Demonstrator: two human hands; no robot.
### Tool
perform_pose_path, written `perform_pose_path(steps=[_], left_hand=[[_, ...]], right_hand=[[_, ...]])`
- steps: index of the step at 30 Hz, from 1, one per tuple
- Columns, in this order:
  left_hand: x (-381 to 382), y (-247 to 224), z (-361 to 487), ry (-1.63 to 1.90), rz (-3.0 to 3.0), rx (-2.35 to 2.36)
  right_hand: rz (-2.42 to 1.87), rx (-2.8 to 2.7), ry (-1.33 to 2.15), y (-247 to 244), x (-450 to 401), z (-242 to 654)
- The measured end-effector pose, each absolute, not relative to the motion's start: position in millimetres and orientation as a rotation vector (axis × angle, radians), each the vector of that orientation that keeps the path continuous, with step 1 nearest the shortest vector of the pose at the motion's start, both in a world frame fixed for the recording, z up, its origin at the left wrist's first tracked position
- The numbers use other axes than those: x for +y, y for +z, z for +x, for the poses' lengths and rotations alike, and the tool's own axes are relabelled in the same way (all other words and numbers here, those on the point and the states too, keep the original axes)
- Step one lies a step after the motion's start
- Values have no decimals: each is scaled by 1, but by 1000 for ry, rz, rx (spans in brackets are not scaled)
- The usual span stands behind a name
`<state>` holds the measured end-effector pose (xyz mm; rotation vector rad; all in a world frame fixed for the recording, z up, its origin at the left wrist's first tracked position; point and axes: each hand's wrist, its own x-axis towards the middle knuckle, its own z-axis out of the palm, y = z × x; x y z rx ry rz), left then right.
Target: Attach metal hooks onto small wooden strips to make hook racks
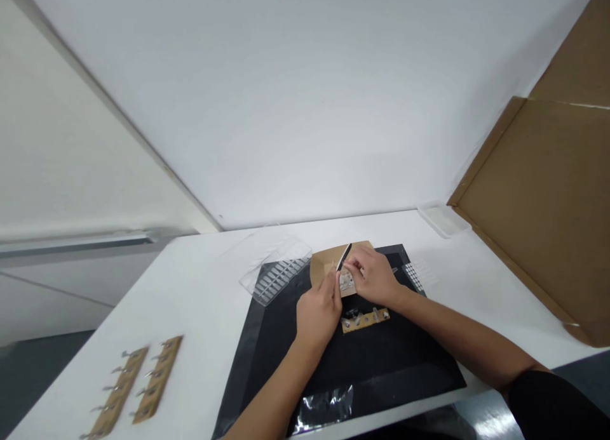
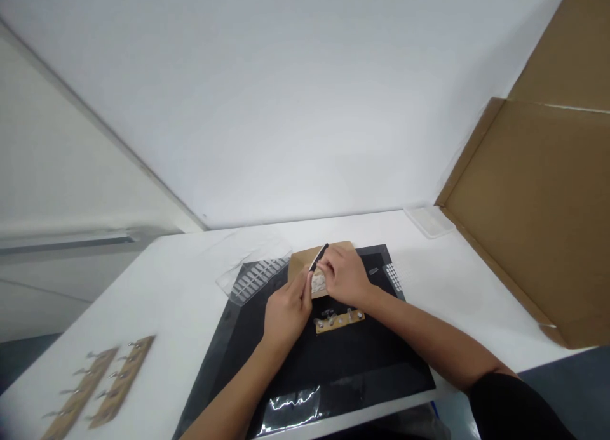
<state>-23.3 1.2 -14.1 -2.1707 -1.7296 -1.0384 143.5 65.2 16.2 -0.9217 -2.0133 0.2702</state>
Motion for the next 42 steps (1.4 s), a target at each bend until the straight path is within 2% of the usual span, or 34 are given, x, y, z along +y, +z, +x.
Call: perform_pose_path(steps=[42], left_hand=[[1, -16, -25, -1004, -2166, -1734]], right_hand=[[-977, -2058, 203, 19, 64, 142]])
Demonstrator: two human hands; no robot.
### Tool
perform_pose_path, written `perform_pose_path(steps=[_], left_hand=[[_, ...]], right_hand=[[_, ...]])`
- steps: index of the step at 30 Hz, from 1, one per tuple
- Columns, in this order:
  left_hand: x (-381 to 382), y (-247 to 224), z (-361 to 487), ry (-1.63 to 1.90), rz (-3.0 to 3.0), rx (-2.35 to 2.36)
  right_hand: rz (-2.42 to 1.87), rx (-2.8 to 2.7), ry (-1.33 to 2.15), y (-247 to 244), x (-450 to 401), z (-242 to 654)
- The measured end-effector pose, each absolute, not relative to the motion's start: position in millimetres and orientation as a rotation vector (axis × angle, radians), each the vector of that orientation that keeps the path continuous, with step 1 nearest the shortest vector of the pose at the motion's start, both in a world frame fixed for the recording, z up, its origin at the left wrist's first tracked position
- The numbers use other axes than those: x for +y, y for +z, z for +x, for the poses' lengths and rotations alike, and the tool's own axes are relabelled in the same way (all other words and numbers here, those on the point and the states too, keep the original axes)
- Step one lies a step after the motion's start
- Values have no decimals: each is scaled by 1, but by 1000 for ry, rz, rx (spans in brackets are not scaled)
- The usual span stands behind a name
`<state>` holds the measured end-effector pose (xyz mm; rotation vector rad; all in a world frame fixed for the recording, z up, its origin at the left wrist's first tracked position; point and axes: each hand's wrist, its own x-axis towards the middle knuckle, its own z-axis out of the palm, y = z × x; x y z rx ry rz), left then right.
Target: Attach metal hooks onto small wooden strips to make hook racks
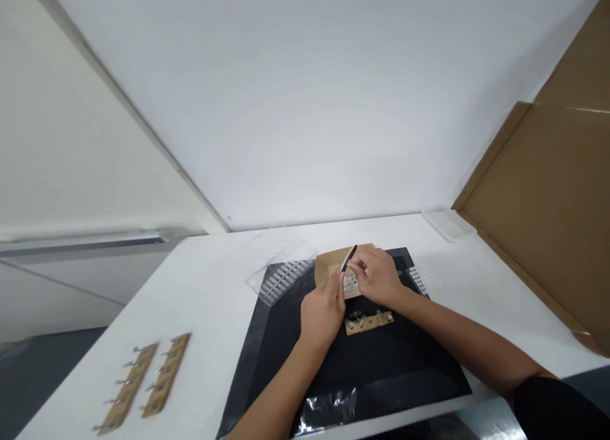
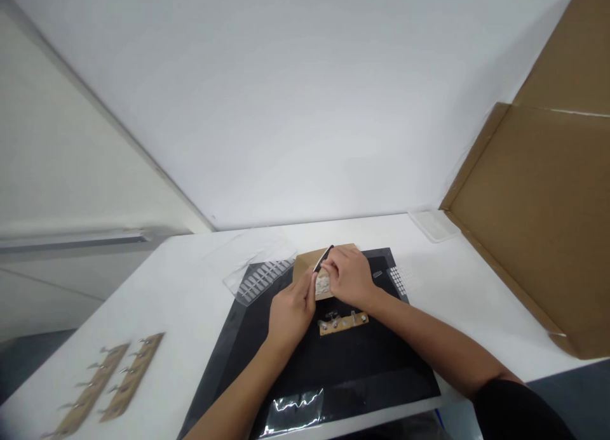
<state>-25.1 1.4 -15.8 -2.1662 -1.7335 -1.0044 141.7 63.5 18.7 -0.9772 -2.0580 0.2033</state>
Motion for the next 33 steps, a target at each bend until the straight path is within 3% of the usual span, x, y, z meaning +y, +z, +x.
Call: perform_pose_path(steps=[24, 33], left_hand=[[0, -11, -25, -989, -2174, -1855], [-1, 2, -23, -835, -2129, -2051]], right_hand=[[-997, -2043, 216, 16, 61, 139], [-945, -2070, 222, 24, 57, 146]])
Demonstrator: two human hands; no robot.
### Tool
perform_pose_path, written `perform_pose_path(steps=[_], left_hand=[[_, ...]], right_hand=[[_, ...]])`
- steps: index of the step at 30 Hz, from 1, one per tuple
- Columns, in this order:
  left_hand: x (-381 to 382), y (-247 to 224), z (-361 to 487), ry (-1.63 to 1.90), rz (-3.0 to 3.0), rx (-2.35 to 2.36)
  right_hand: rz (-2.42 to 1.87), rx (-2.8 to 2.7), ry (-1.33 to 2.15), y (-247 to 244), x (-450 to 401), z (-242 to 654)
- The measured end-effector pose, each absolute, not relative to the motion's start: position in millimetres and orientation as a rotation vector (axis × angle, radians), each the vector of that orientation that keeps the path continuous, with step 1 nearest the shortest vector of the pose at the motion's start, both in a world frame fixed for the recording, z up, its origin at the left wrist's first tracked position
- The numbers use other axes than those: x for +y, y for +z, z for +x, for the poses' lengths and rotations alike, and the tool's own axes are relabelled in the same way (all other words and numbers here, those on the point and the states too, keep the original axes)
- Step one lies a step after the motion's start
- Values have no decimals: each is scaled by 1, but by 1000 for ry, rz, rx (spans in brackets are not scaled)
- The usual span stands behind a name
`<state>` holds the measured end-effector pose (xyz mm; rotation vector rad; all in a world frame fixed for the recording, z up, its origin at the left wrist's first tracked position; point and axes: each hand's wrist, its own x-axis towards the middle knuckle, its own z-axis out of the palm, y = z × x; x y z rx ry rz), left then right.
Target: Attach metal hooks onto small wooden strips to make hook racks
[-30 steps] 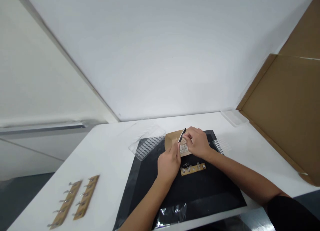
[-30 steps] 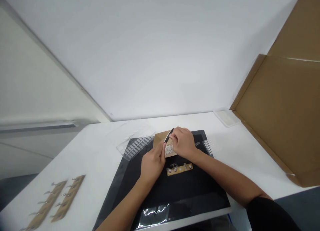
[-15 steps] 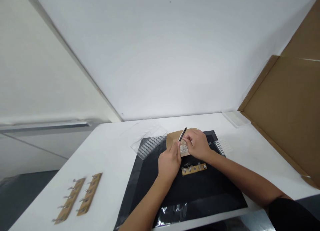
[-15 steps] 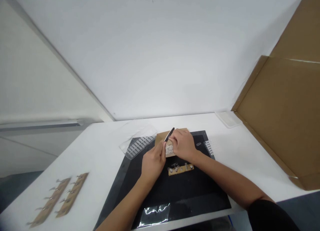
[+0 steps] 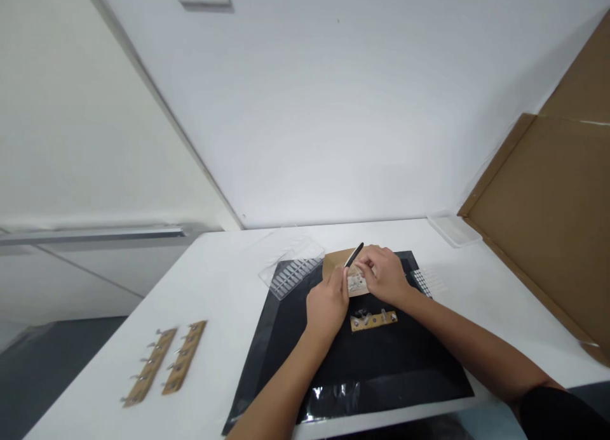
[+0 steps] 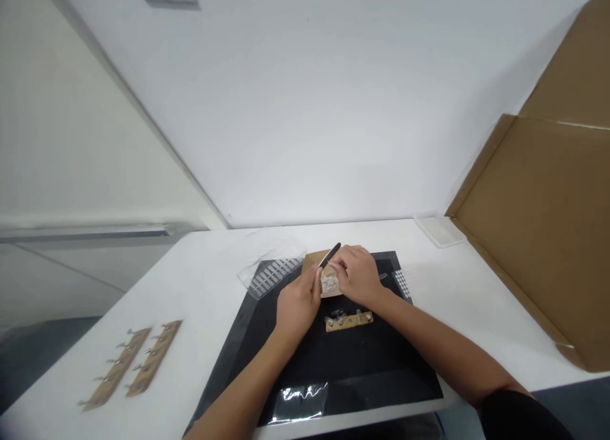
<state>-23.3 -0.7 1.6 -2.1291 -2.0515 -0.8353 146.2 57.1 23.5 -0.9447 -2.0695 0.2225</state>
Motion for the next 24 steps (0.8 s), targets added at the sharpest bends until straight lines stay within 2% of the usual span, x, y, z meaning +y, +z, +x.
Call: perform_pose_path(steps=[8, 14, 19, 22, 24], left_hand=[[-40, 59, -67, -535, -1916, -2505], [-76, 31, -93, -328, -1771, -2723], [-84, -2, -90, -417, -1786, -2358], [-81, -2, -74, -714, -1847, -2058], [-75, 4, -55, -964, -2101, -1821]], right_hand=[[-1065, -2100, 290, 13, 23, 221], [-1174, -2100, 528, -27, -9, 273], [-1194, -2071, 583, -39, -17, 275], [-1145, -2075, 604, -40, -17, 267], [-1099, -2097, 631, -41, -16, 262]])
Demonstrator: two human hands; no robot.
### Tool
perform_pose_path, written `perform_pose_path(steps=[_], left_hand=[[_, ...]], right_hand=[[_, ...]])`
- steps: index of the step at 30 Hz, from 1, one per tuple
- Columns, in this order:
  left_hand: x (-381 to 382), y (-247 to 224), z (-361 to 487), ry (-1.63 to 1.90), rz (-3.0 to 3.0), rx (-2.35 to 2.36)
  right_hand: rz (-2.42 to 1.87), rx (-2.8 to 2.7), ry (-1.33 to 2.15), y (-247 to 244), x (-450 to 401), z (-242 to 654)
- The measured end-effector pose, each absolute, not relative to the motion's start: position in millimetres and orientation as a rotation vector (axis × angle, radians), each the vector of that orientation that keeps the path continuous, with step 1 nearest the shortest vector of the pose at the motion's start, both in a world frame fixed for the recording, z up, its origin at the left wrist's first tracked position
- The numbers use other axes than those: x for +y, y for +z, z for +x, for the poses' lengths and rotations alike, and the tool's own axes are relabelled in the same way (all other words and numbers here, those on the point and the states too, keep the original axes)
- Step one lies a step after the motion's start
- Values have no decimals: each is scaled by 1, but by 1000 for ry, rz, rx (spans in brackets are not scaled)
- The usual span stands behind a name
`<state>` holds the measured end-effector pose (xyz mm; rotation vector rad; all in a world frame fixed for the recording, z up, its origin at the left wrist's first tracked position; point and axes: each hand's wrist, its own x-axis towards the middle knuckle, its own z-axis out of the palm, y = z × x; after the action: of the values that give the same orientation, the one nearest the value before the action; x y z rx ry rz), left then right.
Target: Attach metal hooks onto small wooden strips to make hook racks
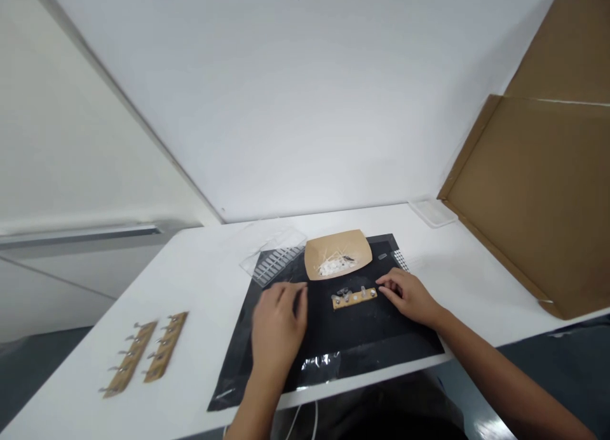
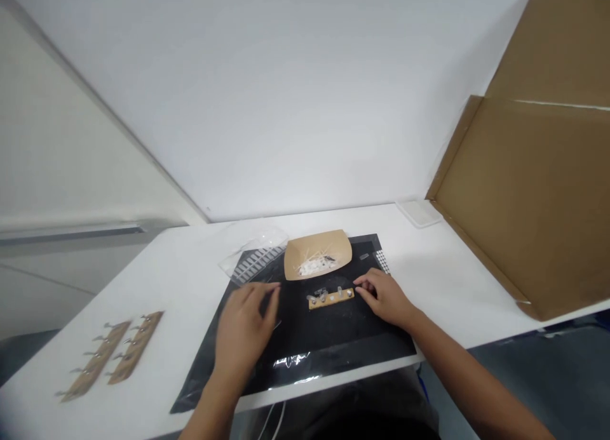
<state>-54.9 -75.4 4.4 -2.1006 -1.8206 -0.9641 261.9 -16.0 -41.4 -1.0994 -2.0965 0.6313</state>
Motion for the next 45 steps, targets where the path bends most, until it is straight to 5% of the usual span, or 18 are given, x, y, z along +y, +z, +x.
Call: perform_pose_path(steps=[5, 11, 45], left_hand=[[-44, 19, -1, -749, -2872, -1139], [-11, 13, 28, -400, -2973, -846], [-23, 2, 28, -749, -2965, -1170]], right_hand=[[-1054, -2186, 645, -43, -16, 255], [-1065, -2195, 601, -42, -17, 252], [-1058, -2165, 616, -39, -22, 244]])
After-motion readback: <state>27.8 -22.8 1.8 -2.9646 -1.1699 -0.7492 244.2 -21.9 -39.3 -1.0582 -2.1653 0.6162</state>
